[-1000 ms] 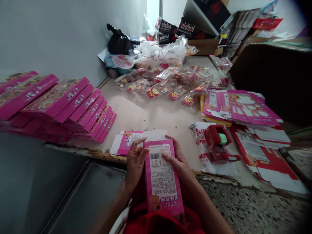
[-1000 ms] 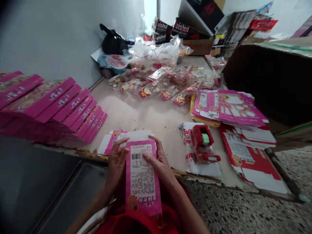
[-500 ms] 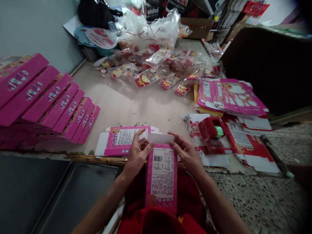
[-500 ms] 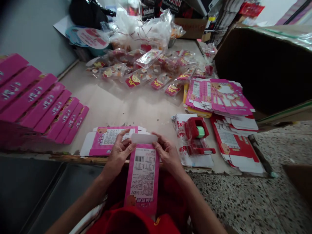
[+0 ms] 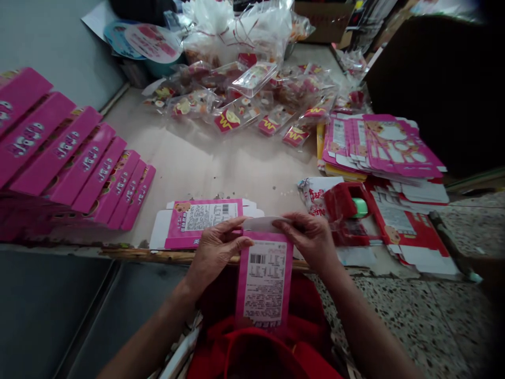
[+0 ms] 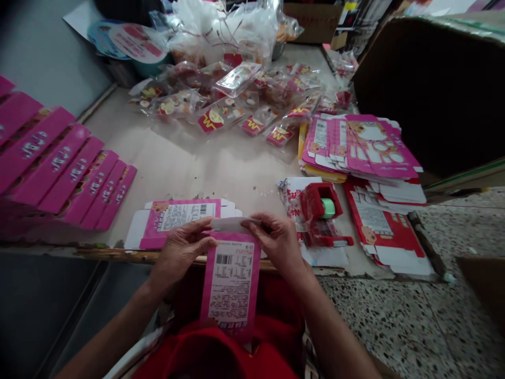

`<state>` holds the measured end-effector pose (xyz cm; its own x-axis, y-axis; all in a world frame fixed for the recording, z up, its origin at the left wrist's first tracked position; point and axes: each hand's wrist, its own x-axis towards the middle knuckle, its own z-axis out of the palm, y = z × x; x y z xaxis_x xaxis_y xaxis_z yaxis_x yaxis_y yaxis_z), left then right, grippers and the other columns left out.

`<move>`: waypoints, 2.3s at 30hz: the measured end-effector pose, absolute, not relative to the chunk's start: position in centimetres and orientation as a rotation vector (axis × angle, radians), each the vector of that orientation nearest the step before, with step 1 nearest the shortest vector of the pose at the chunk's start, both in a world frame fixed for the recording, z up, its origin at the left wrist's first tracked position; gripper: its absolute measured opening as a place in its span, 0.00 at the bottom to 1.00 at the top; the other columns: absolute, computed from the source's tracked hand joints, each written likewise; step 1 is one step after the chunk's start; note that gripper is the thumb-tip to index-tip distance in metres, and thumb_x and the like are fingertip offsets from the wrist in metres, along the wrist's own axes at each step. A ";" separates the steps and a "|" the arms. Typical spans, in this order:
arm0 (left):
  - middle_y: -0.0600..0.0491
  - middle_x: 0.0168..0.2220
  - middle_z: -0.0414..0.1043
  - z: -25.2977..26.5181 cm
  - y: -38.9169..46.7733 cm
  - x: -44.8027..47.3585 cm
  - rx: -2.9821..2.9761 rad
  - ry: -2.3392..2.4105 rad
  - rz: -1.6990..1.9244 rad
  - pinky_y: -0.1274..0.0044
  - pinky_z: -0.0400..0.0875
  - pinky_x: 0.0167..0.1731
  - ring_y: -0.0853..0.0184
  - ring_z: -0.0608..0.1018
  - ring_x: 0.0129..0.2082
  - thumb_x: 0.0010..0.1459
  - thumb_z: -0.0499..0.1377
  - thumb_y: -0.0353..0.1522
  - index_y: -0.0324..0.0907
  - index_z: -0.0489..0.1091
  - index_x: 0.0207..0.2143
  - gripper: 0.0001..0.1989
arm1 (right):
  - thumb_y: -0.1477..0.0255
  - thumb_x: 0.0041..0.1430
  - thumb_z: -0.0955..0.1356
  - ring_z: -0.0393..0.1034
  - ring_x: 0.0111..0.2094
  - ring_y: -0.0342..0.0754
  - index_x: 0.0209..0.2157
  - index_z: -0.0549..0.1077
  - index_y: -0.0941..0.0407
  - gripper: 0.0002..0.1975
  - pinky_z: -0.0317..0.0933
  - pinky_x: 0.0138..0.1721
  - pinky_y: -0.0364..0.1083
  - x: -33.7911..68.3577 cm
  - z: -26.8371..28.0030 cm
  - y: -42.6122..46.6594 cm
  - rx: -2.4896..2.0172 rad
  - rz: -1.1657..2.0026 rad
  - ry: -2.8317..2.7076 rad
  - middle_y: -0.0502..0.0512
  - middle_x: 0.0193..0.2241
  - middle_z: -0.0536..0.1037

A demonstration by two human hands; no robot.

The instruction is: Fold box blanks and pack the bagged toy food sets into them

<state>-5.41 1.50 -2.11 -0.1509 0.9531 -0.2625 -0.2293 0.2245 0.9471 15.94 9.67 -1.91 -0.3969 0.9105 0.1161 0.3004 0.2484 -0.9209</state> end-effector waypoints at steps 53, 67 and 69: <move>0.59 0.28 0.70 3.6 0.5 0.0 1.616 1.438 1.290 0.82 0.64 0.27 0.73 0.69 0.26 0.67 0.60 0.38 0.44 0.70 0.38 0.07 | 0.56 0.47 0.79 0.70 0.31 0.46 0.29 0.79 0.56 0.18 0.62 0.38 0.46 28.8 3.1 3.9 -1.558 1.244 -1.053 0.52 0.29 0.79; 0.60 0.23 0.62 -0.8 4.7 4.5 1.458 1.169 0.870 0.82 0.57 0.21 0.72 0.64 0.22 0.66 0.56 0.48 0.41 0.68 0.35 0.19 | 0.63 0.62 0.70 0.69 0.28 0.47 0.30 0.75 0.55 0.11 0.60 0.32 0.45 32.7 2.5 4.3 -1.530 0.973 -1.758 0.51 0.24 0.76; 0.60 0.22 0.60 -1.0 5.1 4.9 1.439 1.113 0.852 0.82 0.55 0.19 0.72 0.63 0.21 0.65 0.55 0.51 0.41 0.68 0.35 0.22 | 0.66 0.65 0.69 0.70 0.30 0.46 0.33 0.76 0.55 0.08 0.60 0.32 0.44 31.6 5.4 4.4 -1.334 1.076 -2.080 0.51 0.28 0.78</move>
<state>4.86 5.13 -1.00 0.3064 0.9494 -0.0693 0.1813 0.0133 0.9833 31.60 4.37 5.37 -0.4363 0.8988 -0.0427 0.5540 0.2309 -0.7998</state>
